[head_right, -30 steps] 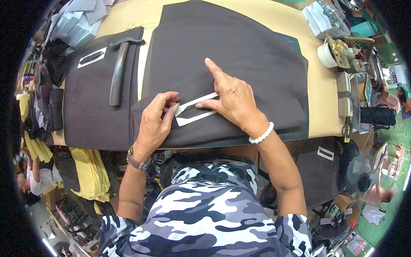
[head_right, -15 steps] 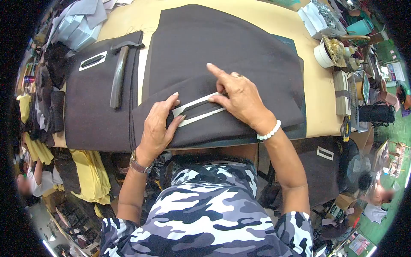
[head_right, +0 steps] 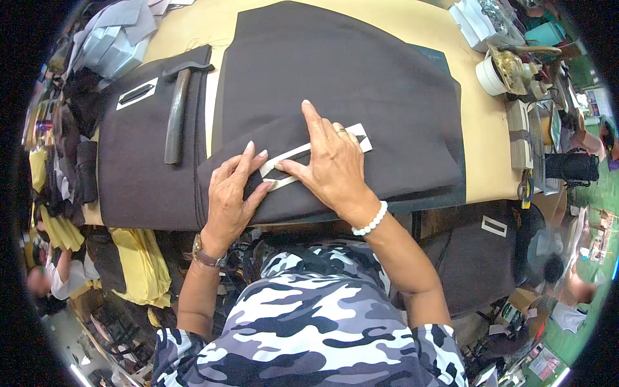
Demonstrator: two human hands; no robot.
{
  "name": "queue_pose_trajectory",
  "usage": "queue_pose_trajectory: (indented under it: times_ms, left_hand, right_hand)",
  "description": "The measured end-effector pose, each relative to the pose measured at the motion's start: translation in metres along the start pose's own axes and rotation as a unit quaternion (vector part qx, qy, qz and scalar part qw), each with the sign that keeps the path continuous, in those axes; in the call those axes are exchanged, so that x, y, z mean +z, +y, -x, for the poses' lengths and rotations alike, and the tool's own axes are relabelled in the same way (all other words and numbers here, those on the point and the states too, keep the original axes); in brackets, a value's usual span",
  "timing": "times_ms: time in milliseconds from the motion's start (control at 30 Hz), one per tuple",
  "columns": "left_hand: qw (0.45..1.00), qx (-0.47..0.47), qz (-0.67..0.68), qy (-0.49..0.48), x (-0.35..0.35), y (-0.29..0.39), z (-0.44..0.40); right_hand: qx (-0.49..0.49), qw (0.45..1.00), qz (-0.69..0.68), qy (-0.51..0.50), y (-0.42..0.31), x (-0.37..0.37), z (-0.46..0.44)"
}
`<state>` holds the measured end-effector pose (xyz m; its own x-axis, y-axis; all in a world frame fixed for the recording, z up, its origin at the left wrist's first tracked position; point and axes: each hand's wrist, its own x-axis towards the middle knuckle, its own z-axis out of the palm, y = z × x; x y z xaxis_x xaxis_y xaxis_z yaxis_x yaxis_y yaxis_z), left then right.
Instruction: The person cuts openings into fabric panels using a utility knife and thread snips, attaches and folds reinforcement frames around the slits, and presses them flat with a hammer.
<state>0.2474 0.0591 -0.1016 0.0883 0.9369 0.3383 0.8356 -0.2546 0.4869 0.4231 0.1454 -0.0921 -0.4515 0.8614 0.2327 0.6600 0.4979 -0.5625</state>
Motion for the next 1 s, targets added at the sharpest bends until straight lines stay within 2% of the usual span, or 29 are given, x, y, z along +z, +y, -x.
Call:
queue_pose_trajectory:
  times_ms: [233, 367, 433, 567, 700, 800, 900, 967, 1000]
  left_hand:
    - [0.999, 0.027, -0.029, -0.009, 0.000, 0.001, -0.001]
    - [0.983, 0.106, -0.142, -0.056, -0.003, 0.004, -0.003]
    - [0.974, 0.117, -0.172, -0.089, -0.005, 0.006, -0.003]
    - [0.975, 0.119, -0.165, -0.089, -0.005, 0.007, -0.005]
    - [0.984, 0.106, -0.137, -0.041, -0.001, 0.008, -0.004]
    - [0.992, 0.089, -0.085, 0.001, 0.002, 0.004, -0.004]
    - [0.991, 0.096, -0.082, 0.037, 0.006, 0.003, -0.001]
    - [0.993, 0.081, -0.089, 0.004, 0.005, 0.002, 0.004]
    - [0.993, 0.068, -0.098, 0.000, 0.006, 0.004, 0.007]
  right_hand:
    - [0.068, 0.996, 0.057, 0.007, 0.002, -0.008, -0.001]
    - [0.116, 0.991, 0.057, 0.044, 0.026, -0.025, 0.000]
    - [0.088, 0.990, 0.091, 0.070, 0.027, -0.019, 0.003]
    - [0.008, 0.989, 0.113, 0.090, 0.007, -0.001, 0.017]
    - [0.147, 0.974, 0.127, 0.121, 0.041, -0.032, 0.009]
    - [0.073, 0.979, 0.131, 0.140, 0.045, -0.039, -0.007]
    - [-0.105, 0.983, 0.086, 0.123, -0.021, -0.022, -0.045]
    - [-0.155, 0.988, -0.003, -0.026, -0.064, 0.012, -0.070]
    - [-0.150, 0.986, -0.025, -0.074, -0.085, 0.034, -0.084]
